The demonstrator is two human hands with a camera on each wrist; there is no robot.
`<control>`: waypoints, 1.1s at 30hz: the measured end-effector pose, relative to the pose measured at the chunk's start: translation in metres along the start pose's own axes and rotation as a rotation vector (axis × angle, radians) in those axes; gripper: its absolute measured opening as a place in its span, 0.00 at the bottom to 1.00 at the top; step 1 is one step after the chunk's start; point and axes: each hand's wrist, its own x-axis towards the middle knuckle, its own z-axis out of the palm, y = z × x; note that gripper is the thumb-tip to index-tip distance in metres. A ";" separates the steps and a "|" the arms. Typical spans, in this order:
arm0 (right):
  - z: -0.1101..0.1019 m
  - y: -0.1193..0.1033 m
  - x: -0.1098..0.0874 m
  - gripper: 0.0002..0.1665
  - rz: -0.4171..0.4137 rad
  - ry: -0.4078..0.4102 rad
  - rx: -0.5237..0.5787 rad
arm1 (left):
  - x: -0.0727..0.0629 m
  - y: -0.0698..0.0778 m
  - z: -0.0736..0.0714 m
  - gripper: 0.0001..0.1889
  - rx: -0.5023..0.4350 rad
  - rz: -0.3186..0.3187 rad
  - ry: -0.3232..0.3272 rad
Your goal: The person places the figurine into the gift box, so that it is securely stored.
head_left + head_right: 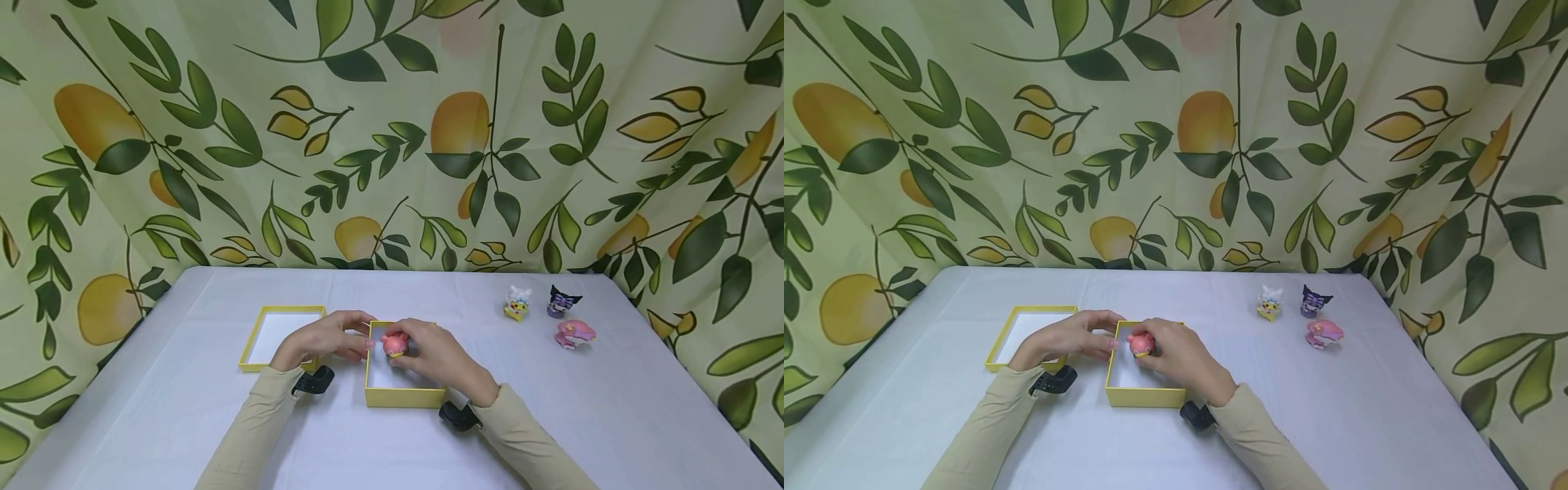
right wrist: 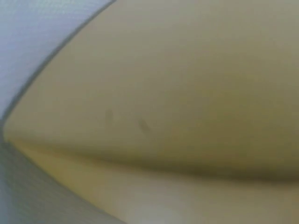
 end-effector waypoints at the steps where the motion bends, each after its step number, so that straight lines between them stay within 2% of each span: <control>1: 0.000 0.000 0.000 0.26 0.000 -0.001 -0.004 | 0.000 0.000 0.000 0.29 -0.001 0.002 0.000; 5: -0.001 0.000 0.000 0.26 0.000 -0.011 -0.006 | 0.000 0.000 0.000 0.29 0.005 0.001 -0.002; 20: -0.011 0.001 0.000 0.26 -0.027 -0.129 0.018 | 0.000 -0.001 0.000 0.29 0.006 -0.003 0.002; 33: -0.008 0.003 0.002 0.23 -0.072 -0.077 -0.010 | 0.001 0.000 -0.001 0.29 0.027 -0.011 0.008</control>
